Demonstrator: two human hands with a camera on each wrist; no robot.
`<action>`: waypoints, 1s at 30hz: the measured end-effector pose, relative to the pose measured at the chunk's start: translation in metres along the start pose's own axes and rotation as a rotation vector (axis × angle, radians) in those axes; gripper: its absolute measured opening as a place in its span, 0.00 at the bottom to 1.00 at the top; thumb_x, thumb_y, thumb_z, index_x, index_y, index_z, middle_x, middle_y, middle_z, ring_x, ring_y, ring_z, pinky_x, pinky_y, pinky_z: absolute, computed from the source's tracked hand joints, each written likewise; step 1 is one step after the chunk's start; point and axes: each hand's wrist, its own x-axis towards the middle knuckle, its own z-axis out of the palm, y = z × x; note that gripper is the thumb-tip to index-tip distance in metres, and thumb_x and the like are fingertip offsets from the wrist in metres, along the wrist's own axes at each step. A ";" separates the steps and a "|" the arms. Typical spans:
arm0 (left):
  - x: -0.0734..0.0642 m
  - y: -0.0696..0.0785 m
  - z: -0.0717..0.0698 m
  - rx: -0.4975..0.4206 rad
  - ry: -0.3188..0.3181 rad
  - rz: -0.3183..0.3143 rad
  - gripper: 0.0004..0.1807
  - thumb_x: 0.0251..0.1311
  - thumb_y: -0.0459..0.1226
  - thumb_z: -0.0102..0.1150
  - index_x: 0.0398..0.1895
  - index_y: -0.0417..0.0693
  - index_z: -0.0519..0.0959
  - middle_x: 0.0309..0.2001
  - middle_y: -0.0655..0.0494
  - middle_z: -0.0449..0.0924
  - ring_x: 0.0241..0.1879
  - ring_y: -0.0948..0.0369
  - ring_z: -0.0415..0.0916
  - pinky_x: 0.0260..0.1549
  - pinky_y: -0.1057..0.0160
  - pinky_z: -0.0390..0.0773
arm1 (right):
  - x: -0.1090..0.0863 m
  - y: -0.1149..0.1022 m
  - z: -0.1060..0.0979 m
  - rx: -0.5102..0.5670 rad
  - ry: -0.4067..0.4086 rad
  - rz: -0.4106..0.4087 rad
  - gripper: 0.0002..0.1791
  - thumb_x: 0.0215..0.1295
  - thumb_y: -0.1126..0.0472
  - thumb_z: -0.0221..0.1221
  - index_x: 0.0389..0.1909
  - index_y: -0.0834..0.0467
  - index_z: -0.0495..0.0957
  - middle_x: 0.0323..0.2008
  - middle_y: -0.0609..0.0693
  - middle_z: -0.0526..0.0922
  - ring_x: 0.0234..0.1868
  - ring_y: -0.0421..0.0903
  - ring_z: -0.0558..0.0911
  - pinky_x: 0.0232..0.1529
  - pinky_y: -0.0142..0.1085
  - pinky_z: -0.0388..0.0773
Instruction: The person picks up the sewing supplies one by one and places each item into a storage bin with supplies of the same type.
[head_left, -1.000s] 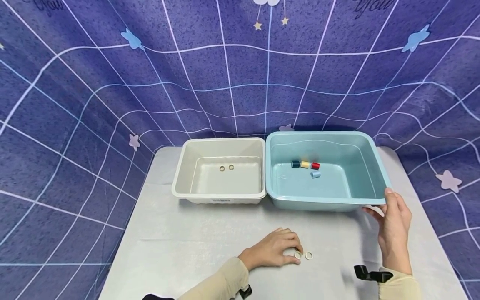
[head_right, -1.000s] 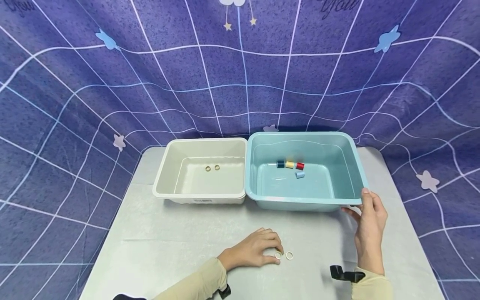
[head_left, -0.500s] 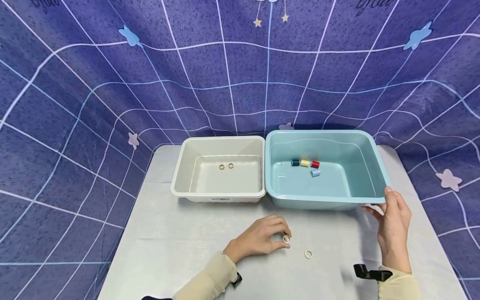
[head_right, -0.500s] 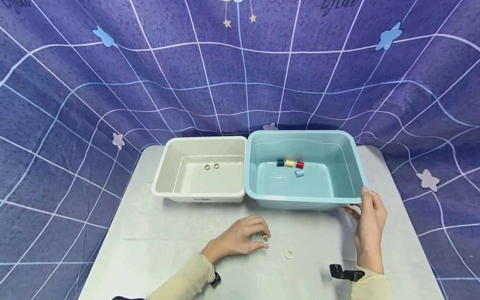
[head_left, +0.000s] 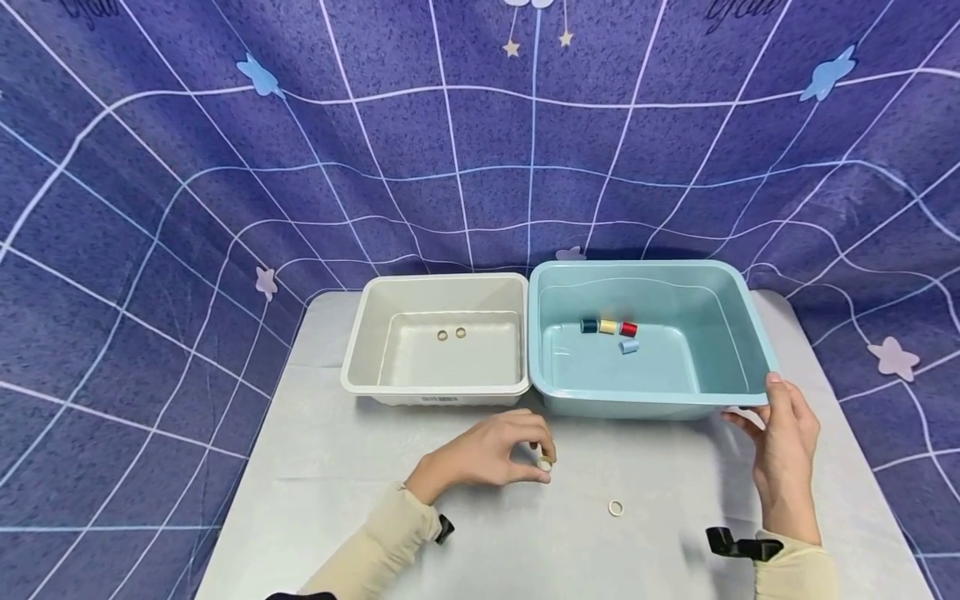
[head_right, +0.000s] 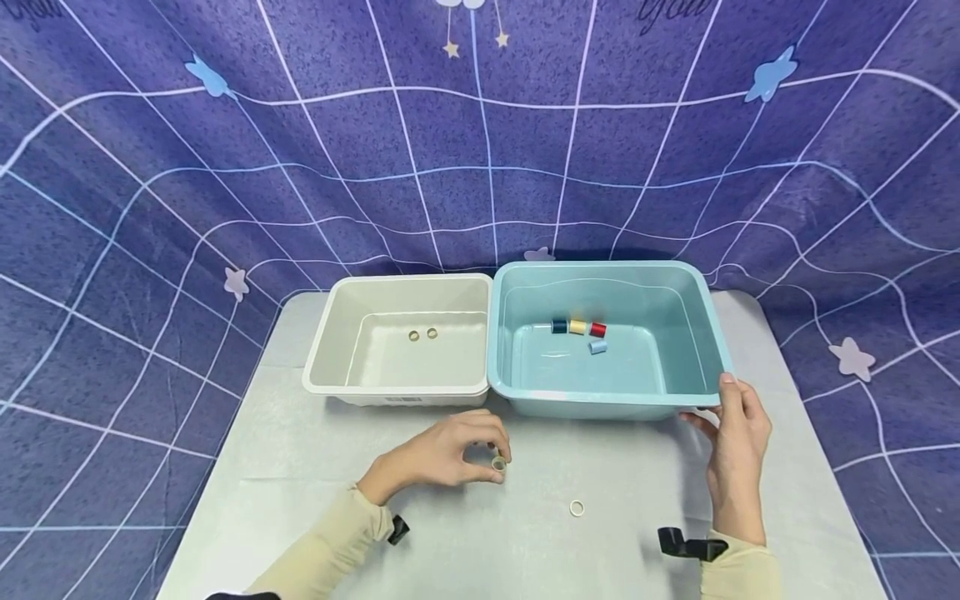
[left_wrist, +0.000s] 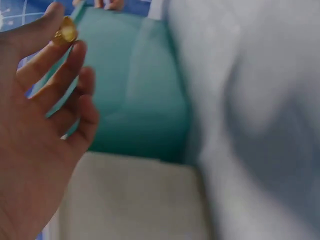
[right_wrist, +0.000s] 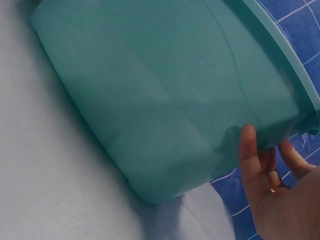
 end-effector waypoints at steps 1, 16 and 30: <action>0.000 0.001 -0.006 -0.016 -0.031 -0.017 0.09 0.62 0.47 0.73 0.42 0.61 0.83 0.42 0.70 0.80 0.43 0.68 0.76 0.49 0.70 0.77 | 0.000 0.000 0.000 0.005 0.002 0.003 0.12 0.72 0.56 0.64 0.43 0.62 0.82 0.41 0.49 0.84 0.28 0.41 0.86 0.22 0.37 0.85; 0.001 0.001 -0.093 -0.353 -0.205 -0.150 0.11 0.62 0.40 0.73 0.47 0.55 0.84 0.41 0.65 0.84 0.41 0.65 0.80 0.46 0.66 0.81 | 0.000 0.000 -0.001 0.003 0.001 0.013 0.12 0.72 0.56 0.64 0.43 0.62 0.83 0.40 0.49 0.85 0.28 0.42 0.86 0.22 0.38 0.85; 0.019 -0.032 -0.166 -0.299 -0.096 -0.135 0.12 0.61 0.33 0.72 0.47 0.47 0.84 0.41 0.58 0.85 0.41 0.60 0.78 0.46 0.62 0.79 | 0.000 0.000 -0.001 -0.013 -0.008 0.008 0.14 0.72 0.54 0.64 0.46 0.62 0.82 0.41 0.50 0.84 0.28 0.42 0.86 0.24 0.38 0.86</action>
